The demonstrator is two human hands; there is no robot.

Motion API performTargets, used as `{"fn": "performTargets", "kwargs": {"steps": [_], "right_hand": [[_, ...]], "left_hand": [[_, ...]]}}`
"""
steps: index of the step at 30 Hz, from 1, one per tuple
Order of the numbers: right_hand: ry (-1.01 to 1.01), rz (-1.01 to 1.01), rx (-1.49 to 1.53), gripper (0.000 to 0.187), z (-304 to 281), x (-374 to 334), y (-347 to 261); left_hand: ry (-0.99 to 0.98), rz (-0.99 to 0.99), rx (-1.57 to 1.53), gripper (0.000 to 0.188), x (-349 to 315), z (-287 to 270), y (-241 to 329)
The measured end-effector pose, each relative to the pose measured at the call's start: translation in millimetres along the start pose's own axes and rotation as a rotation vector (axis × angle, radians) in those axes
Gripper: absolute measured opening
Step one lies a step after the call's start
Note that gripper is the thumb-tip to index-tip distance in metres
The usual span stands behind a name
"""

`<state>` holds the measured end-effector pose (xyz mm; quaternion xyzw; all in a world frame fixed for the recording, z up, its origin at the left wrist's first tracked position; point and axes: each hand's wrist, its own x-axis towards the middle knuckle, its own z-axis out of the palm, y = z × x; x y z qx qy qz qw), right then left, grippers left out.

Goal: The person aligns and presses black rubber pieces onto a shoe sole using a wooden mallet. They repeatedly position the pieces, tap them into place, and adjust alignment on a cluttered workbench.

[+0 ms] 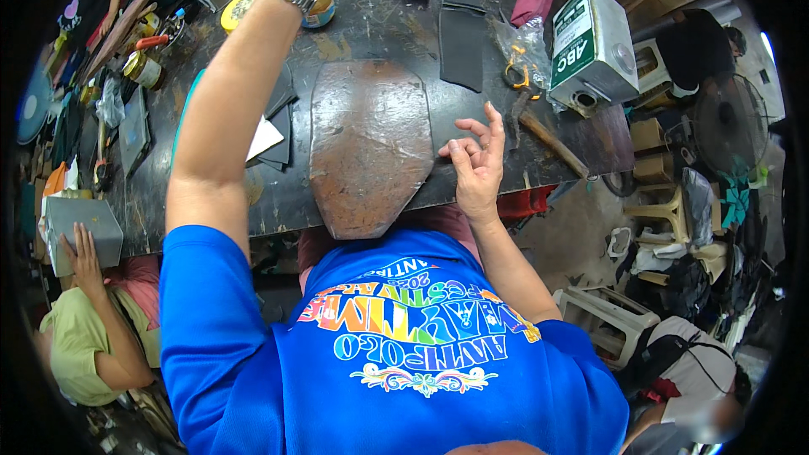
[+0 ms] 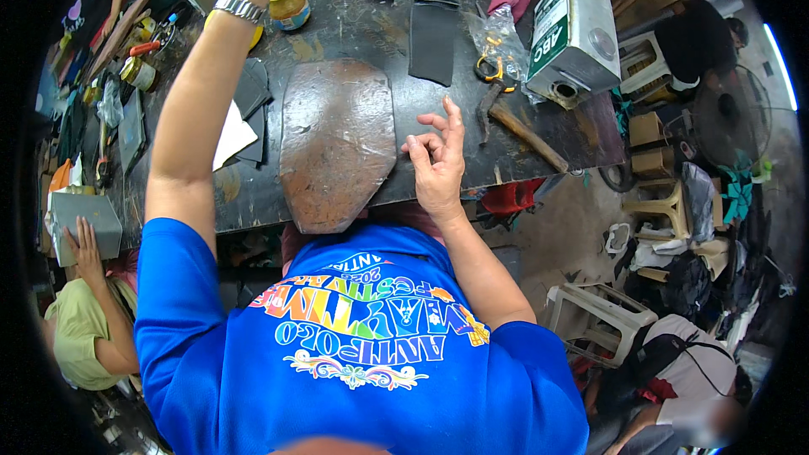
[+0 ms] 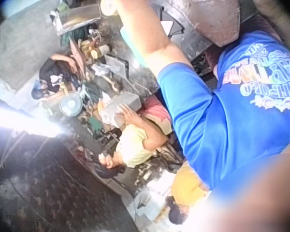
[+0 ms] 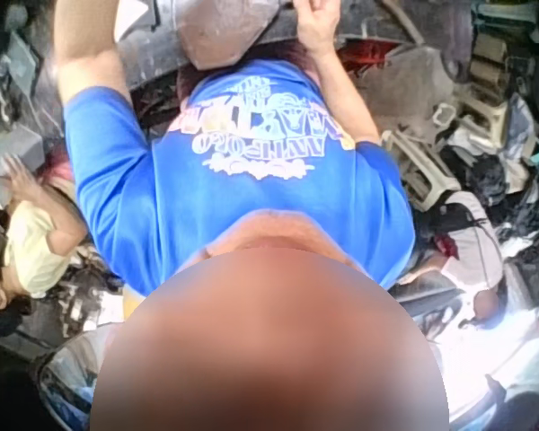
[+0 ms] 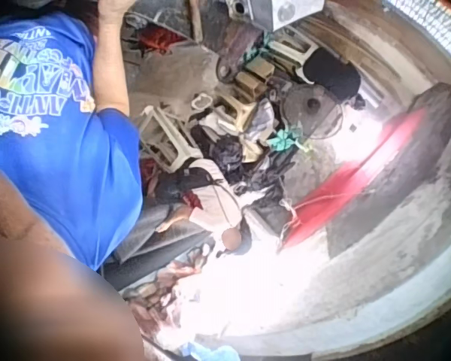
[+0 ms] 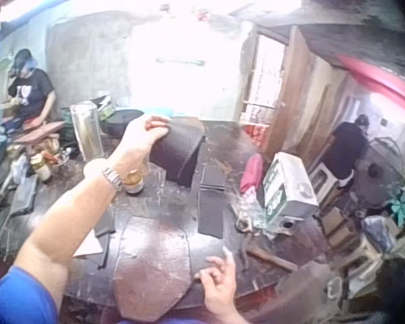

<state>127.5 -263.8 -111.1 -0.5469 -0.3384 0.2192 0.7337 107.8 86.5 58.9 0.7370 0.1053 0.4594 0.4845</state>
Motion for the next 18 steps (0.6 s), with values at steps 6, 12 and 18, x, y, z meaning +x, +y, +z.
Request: {"fn": "performTargets", "kwargs": {"steps": [6,12,18], "right_hand": [[-0.016,-0.002,-0.002,0.073,-1,-1,0],[-0.012,0.014,0.037,0.075,2,2,-1],[-0.025,0.027,-0.014,0.074,-2,2,2]], "left_hand": [[0.128,-0.458,0.166,0.025,-57,31,-117],[-0.031,-0.5,0.669,0.026,-102,35,-161],[-0.175,-0.27,0.644,0.035,-109,22,-131]]}}
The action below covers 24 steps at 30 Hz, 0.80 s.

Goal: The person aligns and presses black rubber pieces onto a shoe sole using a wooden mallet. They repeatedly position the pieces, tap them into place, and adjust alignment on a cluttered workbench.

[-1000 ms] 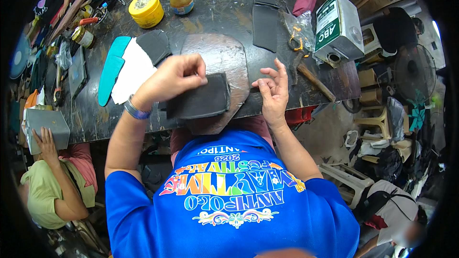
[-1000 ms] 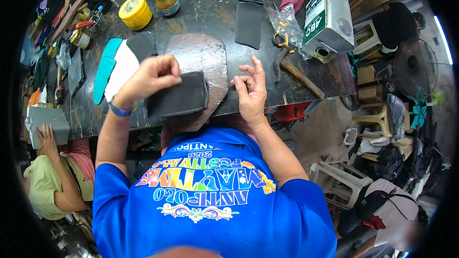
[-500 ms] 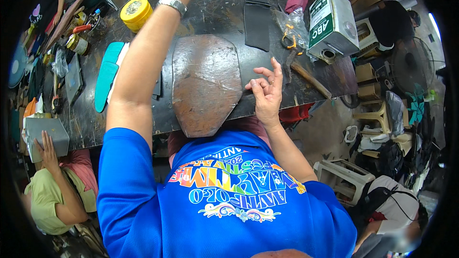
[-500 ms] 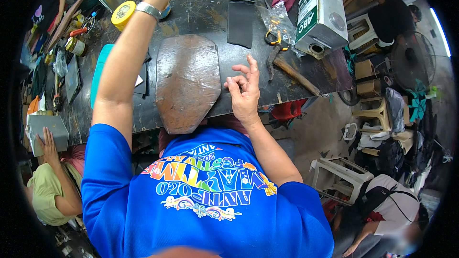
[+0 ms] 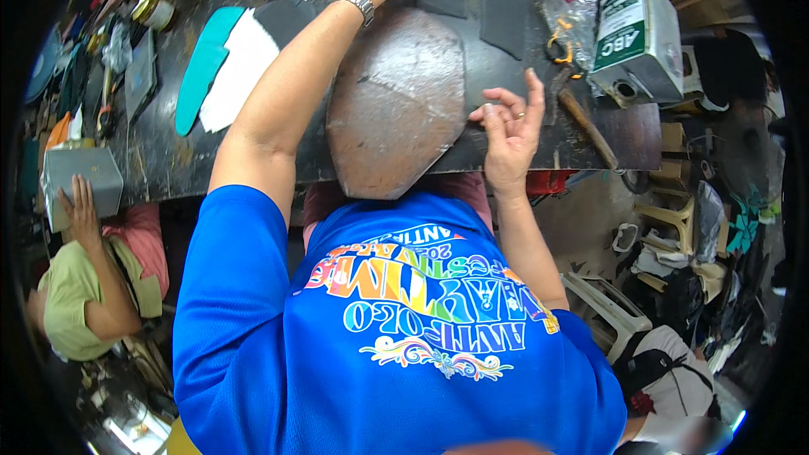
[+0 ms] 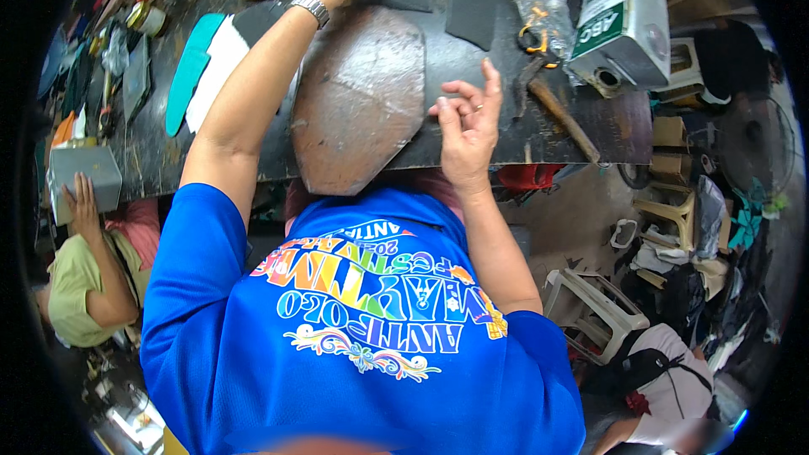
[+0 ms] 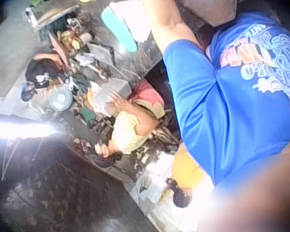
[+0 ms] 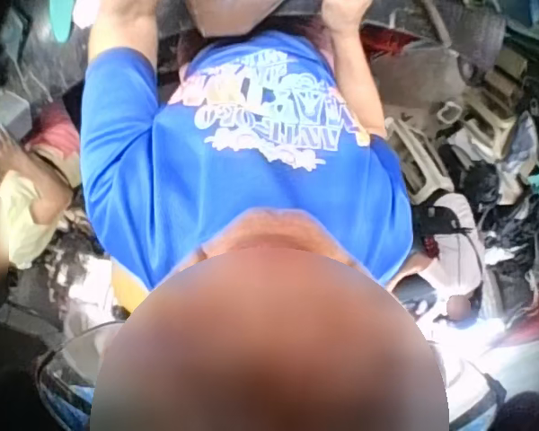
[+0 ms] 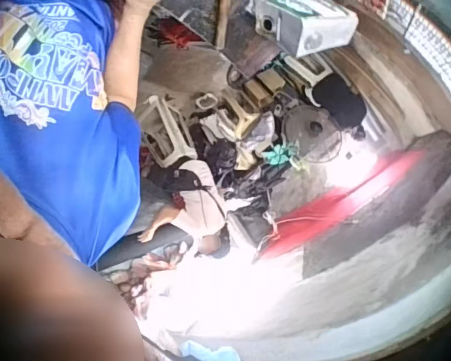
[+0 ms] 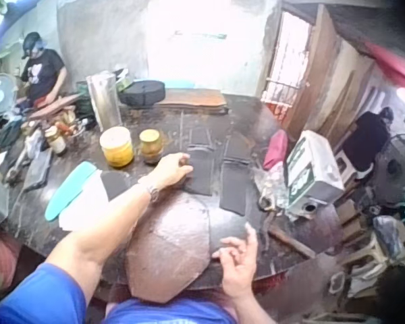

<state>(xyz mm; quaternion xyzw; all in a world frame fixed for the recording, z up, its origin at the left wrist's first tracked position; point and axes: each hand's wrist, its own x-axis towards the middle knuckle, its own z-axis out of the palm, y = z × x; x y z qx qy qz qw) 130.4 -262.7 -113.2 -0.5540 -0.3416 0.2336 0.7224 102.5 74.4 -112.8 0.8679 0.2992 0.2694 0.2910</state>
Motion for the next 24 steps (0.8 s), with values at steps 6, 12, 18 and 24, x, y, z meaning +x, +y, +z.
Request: {"fn": "performTargets", "kwargs": {"steps": [6,12,18,24], "right_hand": [[-0.093,-0.2,-0.293,0.071,1,-5,-4],[-0.694,-0.424,-0.937,0.066,19,-16,-21],[-0.736,-0.425,-1.053,0.079,41,-3,-19],[-0.573,-0.429,-0.738,0.087,46,-4,-12]], "left_hand": [[0.041,0.233,-0.039,0.043,-121,-67,46],[0.056,0.14,-0.143,0.026,-245,-113,79],[0.262,-0.175,-0.157,0.019,-288,-140,59],[0.326,0.044,0.184,0.022,-254,-154,12]]}}
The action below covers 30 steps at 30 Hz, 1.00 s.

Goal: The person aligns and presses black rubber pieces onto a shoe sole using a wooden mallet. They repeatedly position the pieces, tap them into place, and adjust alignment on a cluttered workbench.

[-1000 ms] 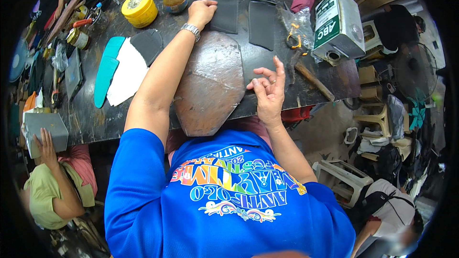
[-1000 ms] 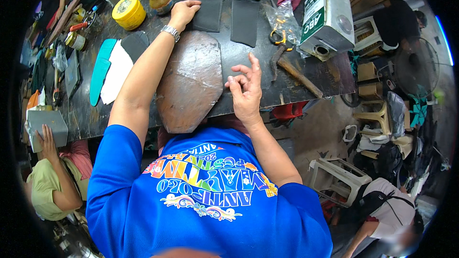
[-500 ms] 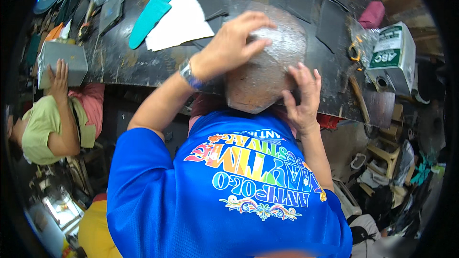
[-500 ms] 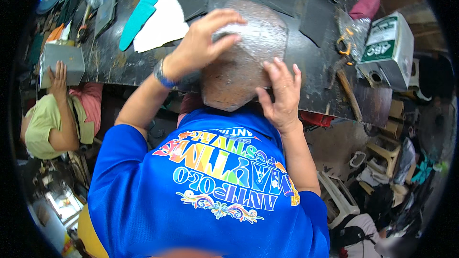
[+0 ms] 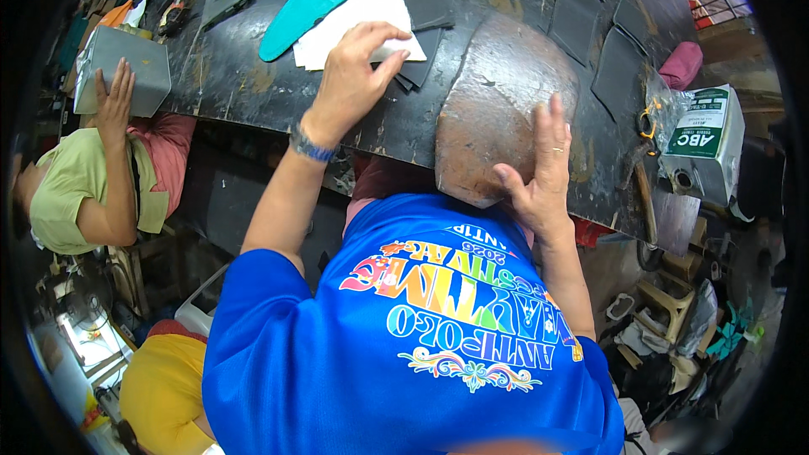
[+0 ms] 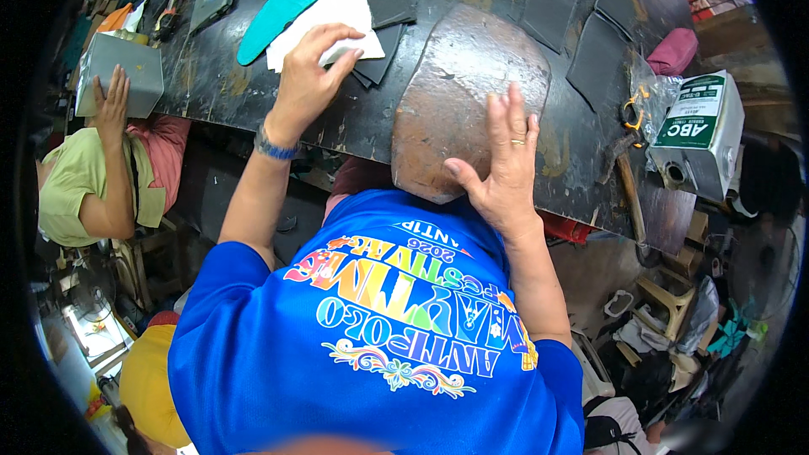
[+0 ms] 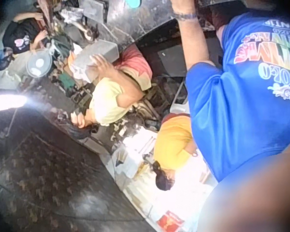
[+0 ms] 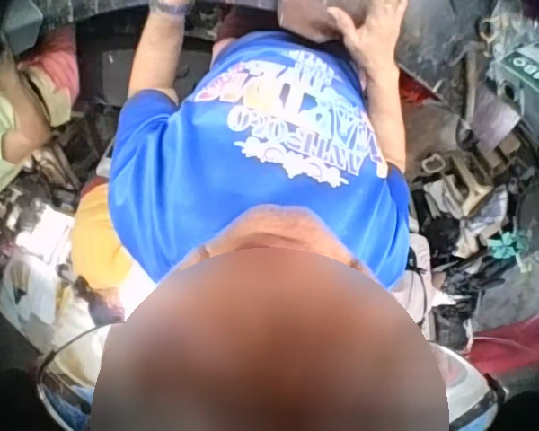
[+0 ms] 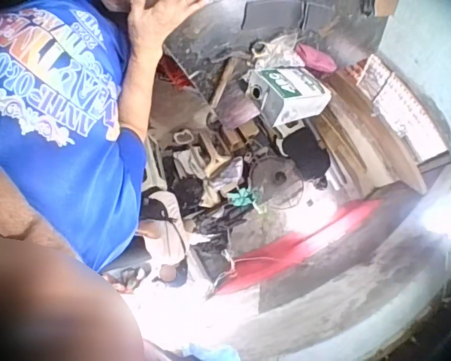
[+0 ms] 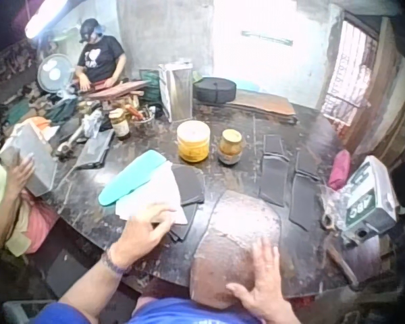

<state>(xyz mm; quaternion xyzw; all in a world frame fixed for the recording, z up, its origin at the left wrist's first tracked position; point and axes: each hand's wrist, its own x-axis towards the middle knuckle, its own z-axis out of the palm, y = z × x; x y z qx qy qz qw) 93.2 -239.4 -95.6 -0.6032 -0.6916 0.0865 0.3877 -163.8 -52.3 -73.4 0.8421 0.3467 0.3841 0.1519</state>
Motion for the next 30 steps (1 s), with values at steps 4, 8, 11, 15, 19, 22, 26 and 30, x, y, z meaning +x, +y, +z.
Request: {"fn": "performTargets", "kwargs": {"steps": [4,8,11,15,19,22,26,30], "right_hand": [[0.169,0.075,0.25,0.087,-8,-12,0],[0.225,0.185,0.3,0.09,-26,-29,-3],[0.251,0.31,0.401,0.088,-32,-38,-5],[0.157,0.158,0.26,0.081,-32,-24,0],[0.028,0.106,0.064,0.074,-27,18,12],[-0.017,0.057,-0.011,0.072,-11,53,25],[-0.14,0.034,-0.354,0.073,16,75,39],[-0.146,0.047,-0.572,0.075,25,69,35]], "left_hand": [[-0.046,0.053,0.093,0.025,31,22,-34],[-0.109,-0.035,0.063,0.022,36,29,-50],[-0.111,-0.136,-0.043,0.019,33,29,-58],[-0.09,-0.325,-0.194,0.021,36,28,-70],[0.148,-0.231,-0.135,0.032,41,26,-51],[0.223,0.053,0.074,0.052,20,17,-1],[-0.022,0.065,-0.281,0.071,-41,37,80],[0.058,0.087,-0.414,0.082,-67,73,104]]}}
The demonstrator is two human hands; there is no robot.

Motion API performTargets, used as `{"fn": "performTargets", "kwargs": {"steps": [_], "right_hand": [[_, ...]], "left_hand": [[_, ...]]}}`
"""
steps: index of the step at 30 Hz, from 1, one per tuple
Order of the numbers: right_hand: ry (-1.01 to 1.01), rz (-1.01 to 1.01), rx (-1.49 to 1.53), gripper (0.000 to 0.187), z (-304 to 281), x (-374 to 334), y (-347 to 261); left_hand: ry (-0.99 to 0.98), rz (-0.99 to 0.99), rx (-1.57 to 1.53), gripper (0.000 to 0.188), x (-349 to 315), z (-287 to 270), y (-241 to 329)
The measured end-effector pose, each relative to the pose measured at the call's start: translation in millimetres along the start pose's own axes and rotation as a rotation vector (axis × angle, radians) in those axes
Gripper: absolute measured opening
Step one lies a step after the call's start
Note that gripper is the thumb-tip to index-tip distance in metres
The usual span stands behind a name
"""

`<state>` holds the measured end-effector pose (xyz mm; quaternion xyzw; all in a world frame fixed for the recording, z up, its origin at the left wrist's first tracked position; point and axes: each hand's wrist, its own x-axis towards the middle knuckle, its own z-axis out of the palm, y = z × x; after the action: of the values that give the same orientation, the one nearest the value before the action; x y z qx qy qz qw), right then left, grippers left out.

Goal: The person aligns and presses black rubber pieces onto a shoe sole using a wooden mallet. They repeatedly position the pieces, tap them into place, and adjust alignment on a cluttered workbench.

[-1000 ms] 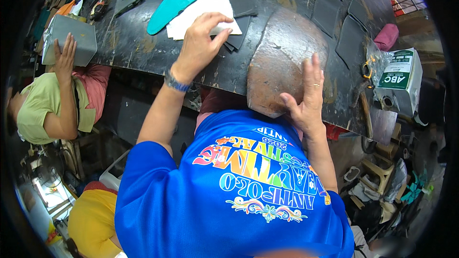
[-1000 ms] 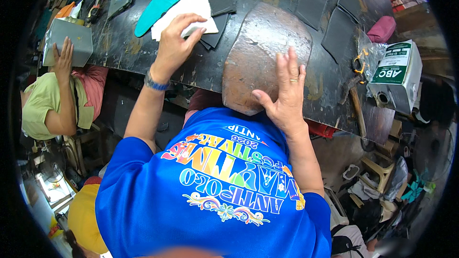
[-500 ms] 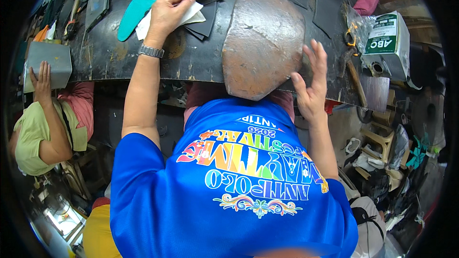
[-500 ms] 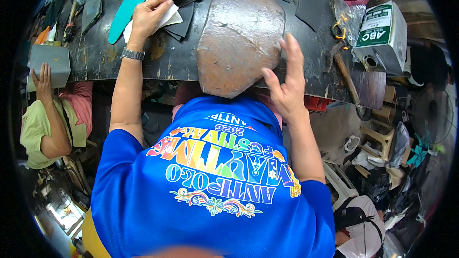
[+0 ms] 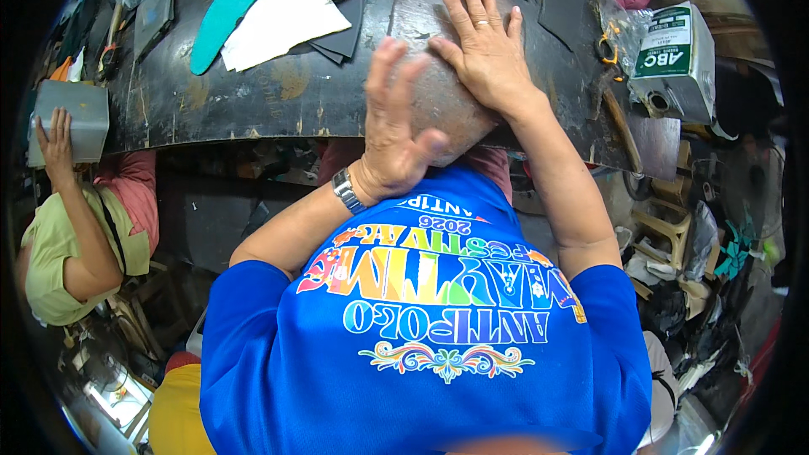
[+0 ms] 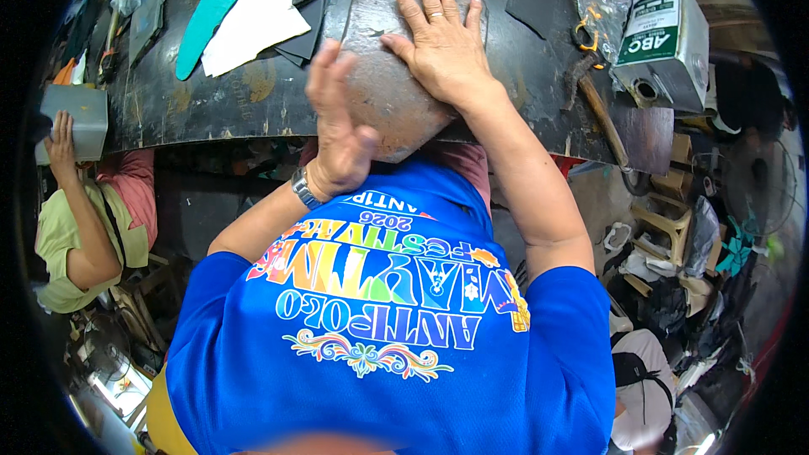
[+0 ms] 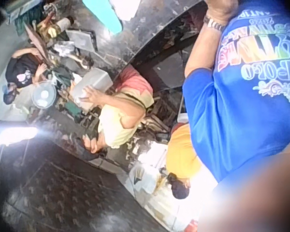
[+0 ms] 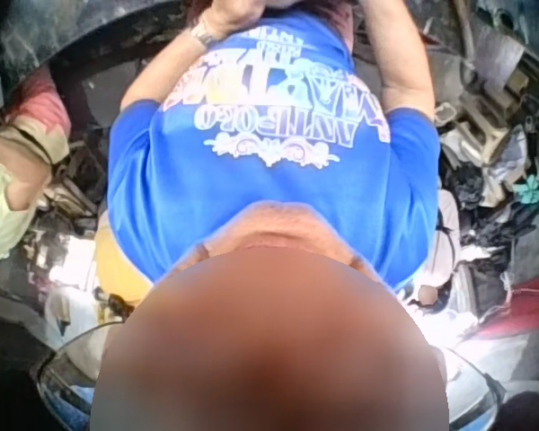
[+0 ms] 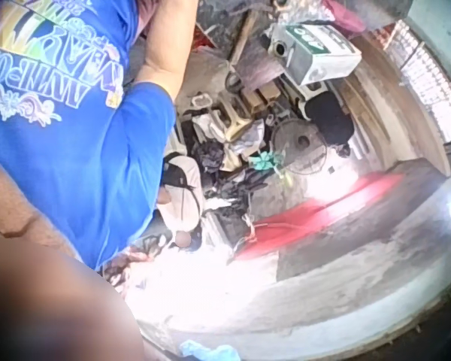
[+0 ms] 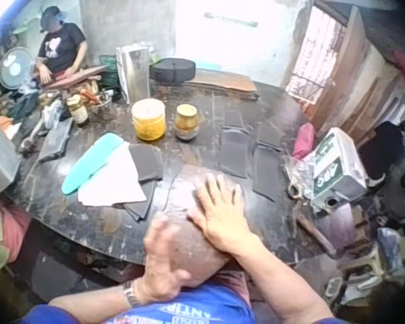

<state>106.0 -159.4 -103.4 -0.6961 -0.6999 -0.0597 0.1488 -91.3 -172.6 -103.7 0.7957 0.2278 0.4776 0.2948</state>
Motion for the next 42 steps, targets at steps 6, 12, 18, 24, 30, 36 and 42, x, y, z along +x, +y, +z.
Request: {"fn": "performTargets", "kwargs": {"steps": [6,12,18,24,30,36,42], "right_hand": [[-0.128,-0.117,0.08,0.074,-3,-30,-26],[0.017,0.19,0.059,0.08,-4,22,3],[-0.099,-0.13,0.075,0.081,-7,-25,-31],[0.04,0.092,-0.009,0.083,-1,-3,-3],[-0.104,-0.083,0.087,0.084,-6,-52,-26],[-0.091,0.198,-0.073,0.081,-35,-74,11],[0.126,0.07,0.078,0.078,-24,-56,-12]], "left_hand": [[0.048,-0.085,-0.015,0.086,-10,2,-6],[-0.003,-0.115,0.032,0.089,-15,2,-9],[0.097,-0.119,-0.051,0.088,-17,4,-12],[0.027,-0.135,0.035,0.084,-17,6,-13],[0.041,-0.064,0.072,0.082,-14,8,-13],[-0.042,-0.129,0.085,0.082,-14,5,-13],[-0.072,-0.121,0.081,0.075,-9,4,-9]]}}
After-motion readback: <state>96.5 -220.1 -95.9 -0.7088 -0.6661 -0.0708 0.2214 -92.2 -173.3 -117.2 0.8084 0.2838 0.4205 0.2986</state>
